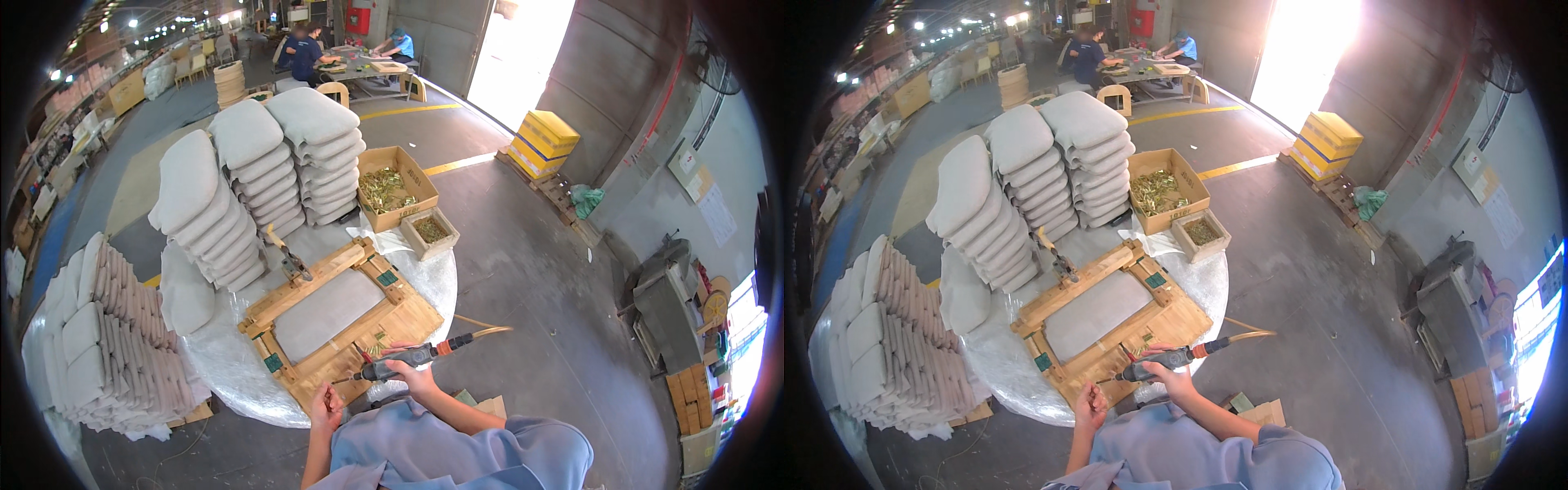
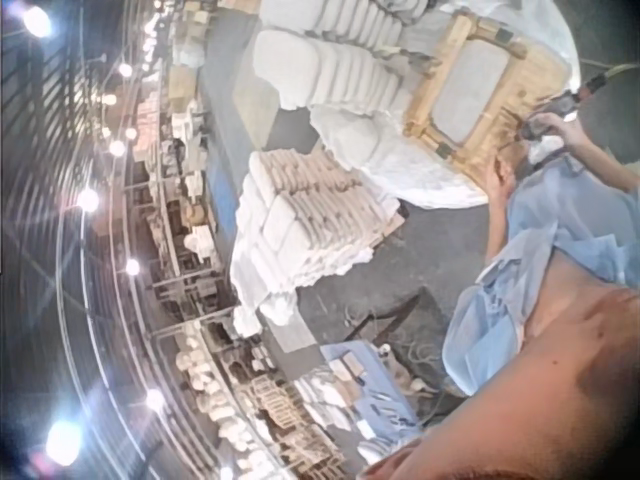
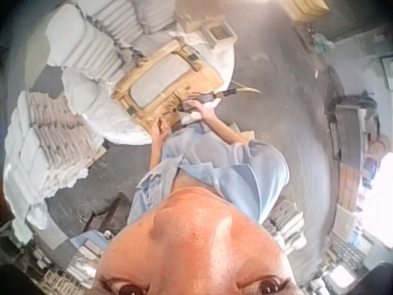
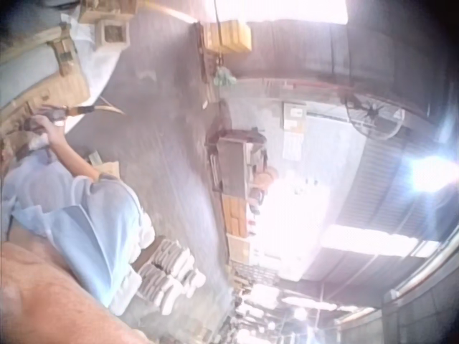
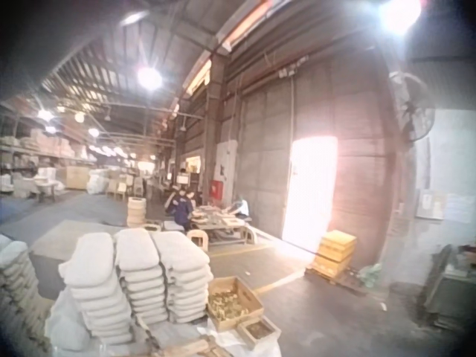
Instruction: The person places a gray cushion into a wooden frame, secures it with a clamp, and uses a pneumatic drill to fasten staples around the edges. The person repeats this process for multiple cushions, stacking finished units nearby.
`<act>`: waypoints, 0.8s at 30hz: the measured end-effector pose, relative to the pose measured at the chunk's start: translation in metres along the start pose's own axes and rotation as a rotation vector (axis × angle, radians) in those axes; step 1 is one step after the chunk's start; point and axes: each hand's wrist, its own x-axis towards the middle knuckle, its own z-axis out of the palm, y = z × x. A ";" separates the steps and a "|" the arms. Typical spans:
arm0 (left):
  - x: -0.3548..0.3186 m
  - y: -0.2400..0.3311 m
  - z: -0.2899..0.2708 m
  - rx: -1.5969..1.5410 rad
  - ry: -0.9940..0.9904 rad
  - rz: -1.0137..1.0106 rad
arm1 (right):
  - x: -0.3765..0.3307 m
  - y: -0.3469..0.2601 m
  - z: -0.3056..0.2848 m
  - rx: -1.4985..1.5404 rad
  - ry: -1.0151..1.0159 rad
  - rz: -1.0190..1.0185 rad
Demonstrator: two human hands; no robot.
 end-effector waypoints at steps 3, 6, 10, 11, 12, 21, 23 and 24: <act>-0.002 0.002 -0.002 -0.003 0.016 -0.007 | 0.003 0.007 -0.003 0.021 -0.006 0.033; -0.002 0.003 -0.005 -0.048 -0.001 -0.024 | 0.001 0.010 -0.001 0.050 -0.004 0.031; -0.002 0.004 -0.008 -0.037 -0.002 -0.008 | -0.005 0.010 0.004 0.091 -0.004 0.039; -0.003 0.003 -0.008 -0.029 0.004 -0.005 | -0.006 0.010 0.004 0.099 0.001 0.040; -0.002 0.004 -0.008 -0.021 0.008 0.000 | -0.006 0.009 0.005 0.106 0.004 0.040; -0.003 0.003 -0.012 0.032 -0.004 0.015 | 0.001 0.007 0.003 0.081 0.012 0.072; -0.002 0.003 -0.015 0.040 -0.021 0.002 | 0.001 0.008 0.003 0.086 0.012 0.069; -0.001 0.004 -0.015 0.042 -0.031 -0.002 | 0.004 0.008 0.003 0.087 0.011 0.066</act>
